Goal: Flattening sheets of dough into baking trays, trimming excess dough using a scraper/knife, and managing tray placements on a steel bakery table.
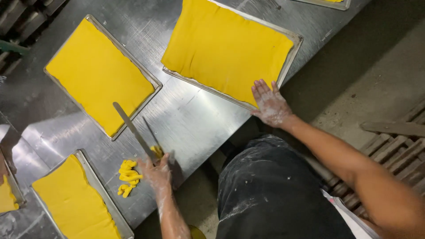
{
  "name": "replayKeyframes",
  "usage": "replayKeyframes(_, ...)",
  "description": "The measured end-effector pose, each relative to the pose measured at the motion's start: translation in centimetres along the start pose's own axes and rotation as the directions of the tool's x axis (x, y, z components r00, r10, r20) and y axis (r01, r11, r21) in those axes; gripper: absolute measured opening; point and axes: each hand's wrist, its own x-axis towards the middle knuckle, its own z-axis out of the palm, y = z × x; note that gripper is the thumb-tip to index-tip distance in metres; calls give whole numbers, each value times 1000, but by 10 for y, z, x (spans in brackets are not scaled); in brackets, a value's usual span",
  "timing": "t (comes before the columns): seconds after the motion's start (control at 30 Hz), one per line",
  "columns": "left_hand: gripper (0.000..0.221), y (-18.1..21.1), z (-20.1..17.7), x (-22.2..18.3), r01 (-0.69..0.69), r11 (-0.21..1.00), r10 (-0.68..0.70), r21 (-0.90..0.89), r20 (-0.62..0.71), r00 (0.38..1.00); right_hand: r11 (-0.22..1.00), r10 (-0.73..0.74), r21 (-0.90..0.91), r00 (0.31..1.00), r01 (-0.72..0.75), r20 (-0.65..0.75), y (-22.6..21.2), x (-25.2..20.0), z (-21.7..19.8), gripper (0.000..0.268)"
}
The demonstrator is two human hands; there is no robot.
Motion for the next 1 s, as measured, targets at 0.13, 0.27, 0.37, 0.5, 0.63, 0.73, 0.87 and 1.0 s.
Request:
replayKeyframes(0.13,66,17,-26,8,168,979,-181,112,124,976,989,-66,-134,996,57,-62,32,9,16,78)
replayKeyframes(0.27,55,36,10,-6,88,958,-144,272,191,971,980,119,193,917,-47,-380,97,12,16,44)
replayKeyframes(0.37,56,56,36,-13,70,945,-148,321,227,963,733,609,621,674,-277,-418,154,43,23,44)
replayKeyframes(0.5,55,76,58,-14,164,908,-255,385,197,947,718,690,355,682,-599,-242,204,79,26,46)
replayKeyframes(0.63,54,70,71,-18,252,877,-321,408,109,941,623,640,646,763,-442,-95,224,102,41,38)
replayKeyframes(0.73,51,86,67,-13,313,862,-375,399,85,923,380,581,886,814,-266,-5,239,95,35,46)
replayKeyframes(0.87,61,173,73,-27,78,848,-104,525,21,994,913,259,382,926,-143,-274,245,66,-5,38)
replayKeyframes(1.0,43,291,117,-52,-359,921,309,150,280,909,983,-177,-91,951,159,-253,227,59,-39,65)
